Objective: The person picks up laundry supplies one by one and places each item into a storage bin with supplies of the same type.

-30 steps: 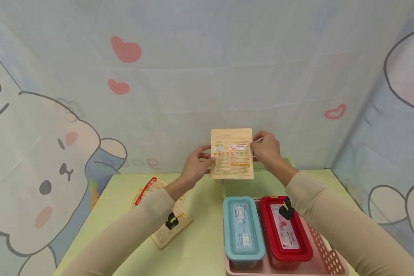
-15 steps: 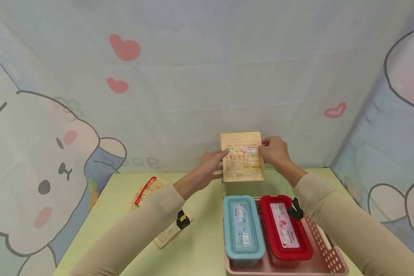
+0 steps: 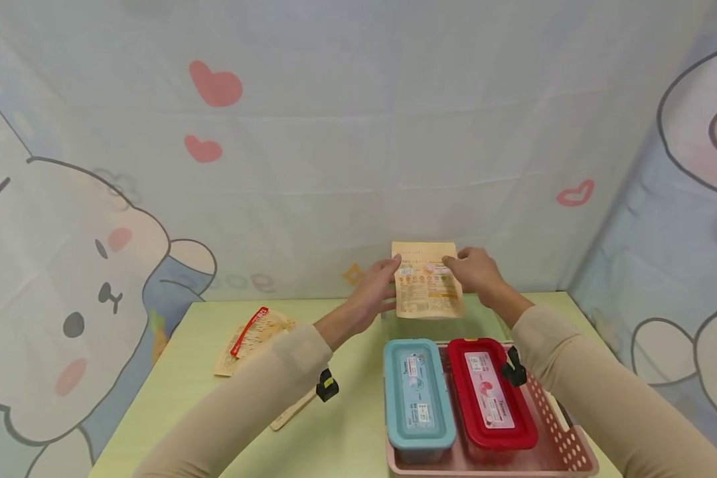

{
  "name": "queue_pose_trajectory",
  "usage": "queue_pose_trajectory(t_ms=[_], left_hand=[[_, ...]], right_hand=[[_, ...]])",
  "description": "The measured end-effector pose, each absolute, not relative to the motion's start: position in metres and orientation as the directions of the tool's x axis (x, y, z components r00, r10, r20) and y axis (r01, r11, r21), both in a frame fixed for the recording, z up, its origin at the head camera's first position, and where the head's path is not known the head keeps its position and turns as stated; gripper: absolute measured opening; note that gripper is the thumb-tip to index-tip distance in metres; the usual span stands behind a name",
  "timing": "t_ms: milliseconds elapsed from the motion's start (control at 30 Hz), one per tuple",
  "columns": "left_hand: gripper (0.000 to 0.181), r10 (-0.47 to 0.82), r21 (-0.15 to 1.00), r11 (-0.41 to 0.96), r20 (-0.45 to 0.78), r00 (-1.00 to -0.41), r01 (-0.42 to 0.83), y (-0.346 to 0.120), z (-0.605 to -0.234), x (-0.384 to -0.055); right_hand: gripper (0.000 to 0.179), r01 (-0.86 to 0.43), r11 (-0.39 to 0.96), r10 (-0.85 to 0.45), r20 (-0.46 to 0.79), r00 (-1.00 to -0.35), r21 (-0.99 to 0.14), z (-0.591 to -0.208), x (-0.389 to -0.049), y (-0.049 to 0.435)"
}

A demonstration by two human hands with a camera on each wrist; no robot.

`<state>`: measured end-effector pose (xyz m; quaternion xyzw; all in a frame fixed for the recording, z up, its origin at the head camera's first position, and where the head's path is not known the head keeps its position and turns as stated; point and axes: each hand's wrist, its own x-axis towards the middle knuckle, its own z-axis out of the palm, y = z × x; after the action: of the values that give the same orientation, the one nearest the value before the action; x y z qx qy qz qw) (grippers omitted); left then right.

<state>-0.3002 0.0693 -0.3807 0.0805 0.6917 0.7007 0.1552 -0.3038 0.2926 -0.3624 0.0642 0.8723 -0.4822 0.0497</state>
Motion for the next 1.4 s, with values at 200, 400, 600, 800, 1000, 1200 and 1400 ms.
queue_pose_trajectory(t_ms=[200, 400, 600, 800, 1000, 1200, 1400], left_hand=[[0.077, 0.371, 0.992, -0.012, -0.113, -0.922, -0.126, 0.068, -0.388, -0.302], [0.068, 0.438, 0.979, -0.017, -0.175, -0.882, -0.202, 0.064, -0.395, -0.307], [0.066, 0.472, 0.966, -0.027, -0.213, -0.855, -0.256, 0.062, -0.399, -0.307], [0.075, 0.487, 0.948, -0.024, -0.267, -0.831, -0.318, 0.061, -0.406, -0.307], [0.089, 0.456, 0.931, -0.022, -0.316, -0.832, -0.365, 0.062, -0.412, -0.307], [0.094, 0.48, 0.916, -0.04, -0.332, -0.812, -0.399, 0.064, -0.416, -0.307], [0.099, 0.491, 0.909, -0.025, -0.352, -0.797, -0.417, 0.064, -0.421, -0.307]], right_hand=[[0.088, 0.155, 0.47, 0.02, -0.165, -0.986, -0.869, -0.38, -0.307, 0.295], [0.091, 0.16, 0.456, -0.002, -0.181, -0.983, -0.875, -0.396, -0.313, 0.293], [0.093, 0.201, 0.438, -0.014, -0.23, -0.973, -0.876, -0.408, -0.315, 0.287], [0.105, 0.245, 0.395, -0.042, -0.283, -0.958, -0.886, -0.419, -0.315, 0.283], [0.109, 0.252, 0.368, -0.069, -0.296, -0.953, -0.895, -0.429, -0.313, 0.284], [0.12, 0.288, 0.356, -0.062, -0.33, -0.942, -0.889, -0.433, -0.313, 0.284], [0.119, 0.31, 0.356, -0.065, -0.354, -0.933, -0.881, -0.436, -0.313, 0.284]])
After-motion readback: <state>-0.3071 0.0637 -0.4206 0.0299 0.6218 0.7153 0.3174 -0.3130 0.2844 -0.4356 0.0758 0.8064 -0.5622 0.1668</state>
